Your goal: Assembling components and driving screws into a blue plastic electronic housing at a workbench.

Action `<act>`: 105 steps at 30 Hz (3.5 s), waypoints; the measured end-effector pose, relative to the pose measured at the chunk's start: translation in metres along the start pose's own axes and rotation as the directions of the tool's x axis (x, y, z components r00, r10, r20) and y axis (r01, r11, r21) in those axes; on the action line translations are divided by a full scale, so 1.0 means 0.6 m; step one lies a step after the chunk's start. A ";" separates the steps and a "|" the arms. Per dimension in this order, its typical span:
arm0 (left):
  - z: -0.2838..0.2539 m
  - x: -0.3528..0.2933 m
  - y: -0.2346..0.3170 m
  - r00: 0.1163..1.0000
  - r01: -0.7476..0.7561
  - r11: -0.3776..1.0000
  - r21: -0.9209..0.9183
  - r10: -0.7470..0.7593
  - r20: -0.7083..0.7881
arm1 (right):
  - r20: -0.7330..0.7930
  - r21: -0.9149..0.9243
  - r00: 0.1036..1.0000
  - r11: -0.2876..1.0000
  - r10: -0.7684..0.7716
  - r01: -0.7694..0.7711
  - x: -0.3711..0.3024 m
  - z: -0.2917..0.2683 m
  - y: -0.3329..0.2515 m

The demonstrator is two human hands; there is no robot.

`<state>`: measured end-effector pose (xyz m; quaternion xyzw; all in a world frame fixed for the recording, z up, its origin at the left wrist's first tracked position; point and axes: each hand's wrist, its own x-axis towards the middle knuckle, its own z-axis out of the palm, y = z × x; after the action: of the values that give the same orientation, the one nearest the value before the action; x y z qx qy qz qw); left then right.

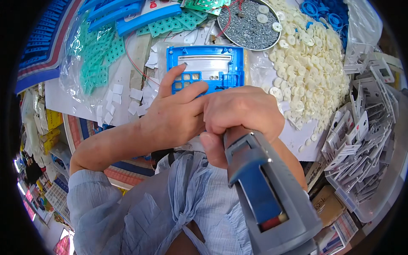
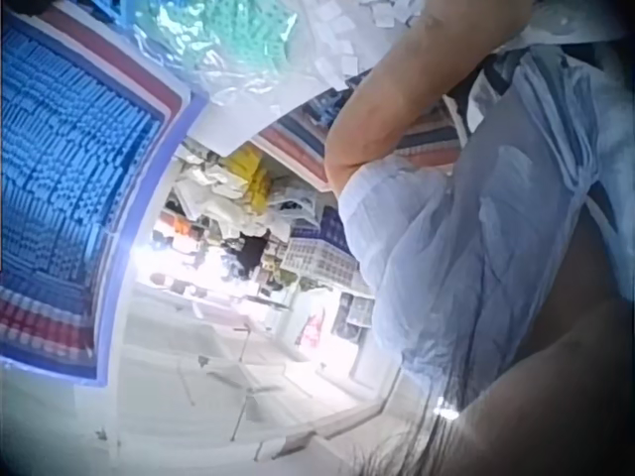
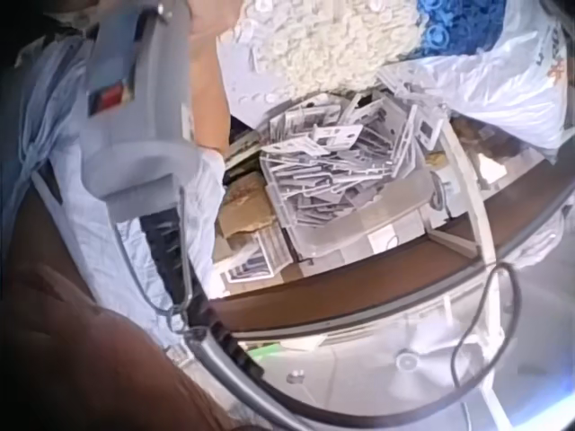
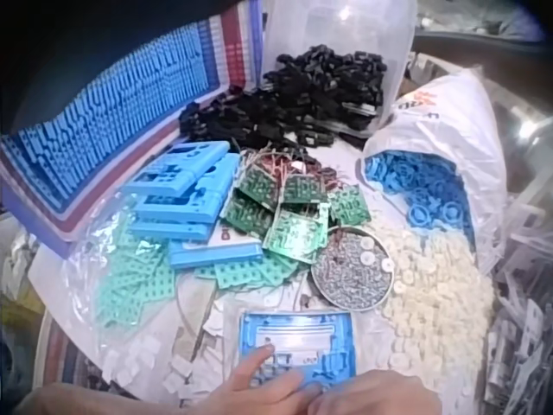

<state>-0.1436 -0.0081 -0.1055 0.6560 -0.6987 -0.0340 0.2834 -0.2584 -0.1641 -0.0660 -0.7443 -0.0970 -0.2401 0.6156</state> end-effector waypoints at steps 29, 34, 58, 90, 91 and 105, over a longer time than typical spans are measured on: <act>-0.156 -0.101 -0.180 0.854 0.516 0.673 0.530 -0.454 -0.254 | -0.352 -0.761 0.802 0.646 -0.483 0.055 -0.100 -0.110 -0.136; -0.124 -0.097 -0.189 0.826 0.556 0.607 0.568 -0.482 -0.293 | -0.320 -0.749 0.894 0.661 -0.314 -0.036 -0.100 -0.097 -0.121; -0.146 -0.089 -0.155 0.640 0.643 0.738 -0.203 -0.664 -0.386 | 0.252 0.274 0.966 0.962 -0.057 -0.015 0.022 0.069 -0.112; -0.096 -0.020 0.000 0.839 0.300 0.766 -0.569 -0.496 -0.225 | 0.005 0.443 0.707 0.632 0.707 -0.636 0.013 -0.014 -0.036; -0.093 -0.022 0.005 0.896 0.219 0.918 -0.330 -0.323 -0.306 | 0.075 0.515 0.680 0.556 0.729 -0.653 0.020 -0.010 -0.031; -0.072 -0.103 -0.006 0.939 0.260 0.957 -0.126 -0.281 -0.198 | 0.316 -0.510 0.880 0.846 0.353 -0.156 0.048 -0.008 0.055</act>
<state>-0.1228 0.0633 -0.0926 0.7309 -0.5649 -0.0360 0.3812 -0.2198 -0.1804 -0.0805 -0.9101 -0.0570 -0.0140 0.4103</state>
